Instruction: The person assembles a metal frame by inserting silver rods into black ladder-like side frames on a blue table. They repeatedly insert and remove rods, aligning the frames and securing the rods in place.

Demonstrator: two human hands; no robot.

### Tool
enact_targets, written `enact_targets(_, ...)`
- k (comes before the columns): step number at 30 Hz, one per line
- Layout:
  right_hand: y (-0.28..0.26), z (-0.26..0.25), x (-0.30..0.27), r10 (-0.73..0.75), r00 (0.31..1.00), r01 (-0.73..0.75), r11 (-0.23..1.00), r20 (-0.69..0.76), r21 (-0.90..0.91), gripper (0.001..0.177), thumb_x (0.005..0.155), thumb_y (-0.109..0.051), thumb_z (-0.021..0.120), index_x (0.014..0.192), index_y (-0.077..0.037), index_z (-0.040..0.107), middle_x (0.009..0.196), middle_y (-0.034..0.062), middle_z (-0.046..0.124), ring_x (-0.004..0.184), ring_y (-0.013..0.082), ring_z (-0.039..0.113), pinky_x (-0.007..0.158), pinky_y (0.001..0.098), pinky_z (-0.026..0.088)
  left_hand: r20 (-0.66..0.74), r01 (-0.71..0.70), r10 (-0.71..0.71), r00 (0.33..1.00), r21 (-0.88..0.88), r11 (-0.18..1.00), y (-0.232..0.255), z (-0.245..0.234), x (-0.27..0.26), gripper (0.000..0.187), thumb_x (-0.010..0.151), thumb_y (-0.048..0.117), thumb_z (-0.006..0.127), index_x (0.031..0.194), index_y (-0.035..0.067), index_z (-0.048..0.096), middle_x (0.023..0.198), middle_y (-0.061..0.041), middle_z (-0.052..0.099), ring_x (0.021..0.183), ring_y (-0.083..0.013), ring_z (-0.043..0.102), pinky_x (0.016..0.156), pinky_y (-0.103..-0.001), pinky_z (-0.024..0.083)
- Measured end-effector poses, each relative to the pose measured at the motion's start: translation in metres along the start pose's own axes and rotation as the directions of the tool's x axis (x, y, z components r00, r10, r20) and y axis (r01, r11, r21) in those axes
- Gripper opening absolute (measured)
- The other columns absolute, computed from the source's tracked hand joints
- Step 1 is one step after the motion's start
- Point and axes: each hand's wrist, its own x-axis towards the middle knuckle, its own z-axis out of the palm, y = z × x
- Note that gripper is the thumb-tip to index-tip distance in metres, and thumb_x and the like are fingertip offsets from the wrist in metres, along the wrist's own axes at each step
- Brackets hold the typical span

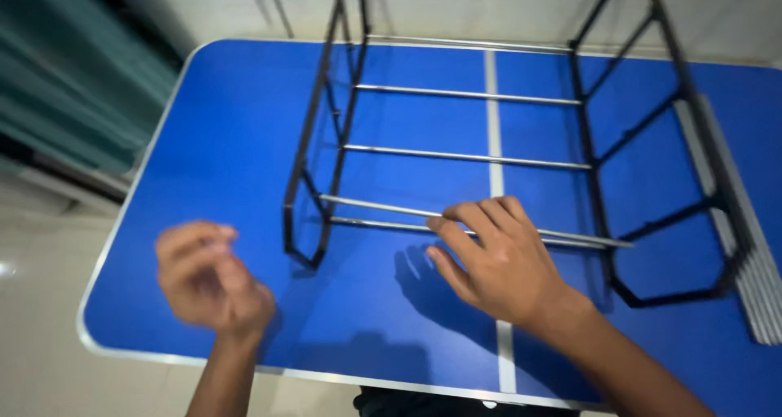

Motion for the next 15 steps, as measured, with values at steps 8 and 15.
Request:
enact_targets(8,-0.003,0.077,0.063,-0.003,0.992,-0.011,0.994,0.126,0.106,0.02,0.087,-0.017,0.074,0.105,-0.009,0.07,0.102,0.0095,0.068,0.096,0.0333,0.064,0.081,0.0465,0.05,0.522,0.186,-0.231,0.821,0.138,0.973,-0.083,0.013,-0.007,0.026,0.092,0.004,0.067,0.118,-0.002,0.065,0.114,-0.017,0.068,0.095,-0.0266,0.069,0.08,-0.033,0.056)
enact_targets(15,-0.012,0.121,0.07,0.107,0.984,-0.136,0.968,0.141,0.211,0.018,0.087,-0.012,0.073,0.104,-0.006,0.068,0.094,0.0122,0.069,0.08,0.036,0.07,0.064,0.0463,0.055,0.562,0.253,-0.222,0.797,0.023,0.967,-0.086,0.016,-0.035,0.026,0.094,-0.002,0.069,0.119,-0.007,0.063,0.112,-0.018,0.067,0.093,-0.0273,0.072,0.081,-0.033,0.06)
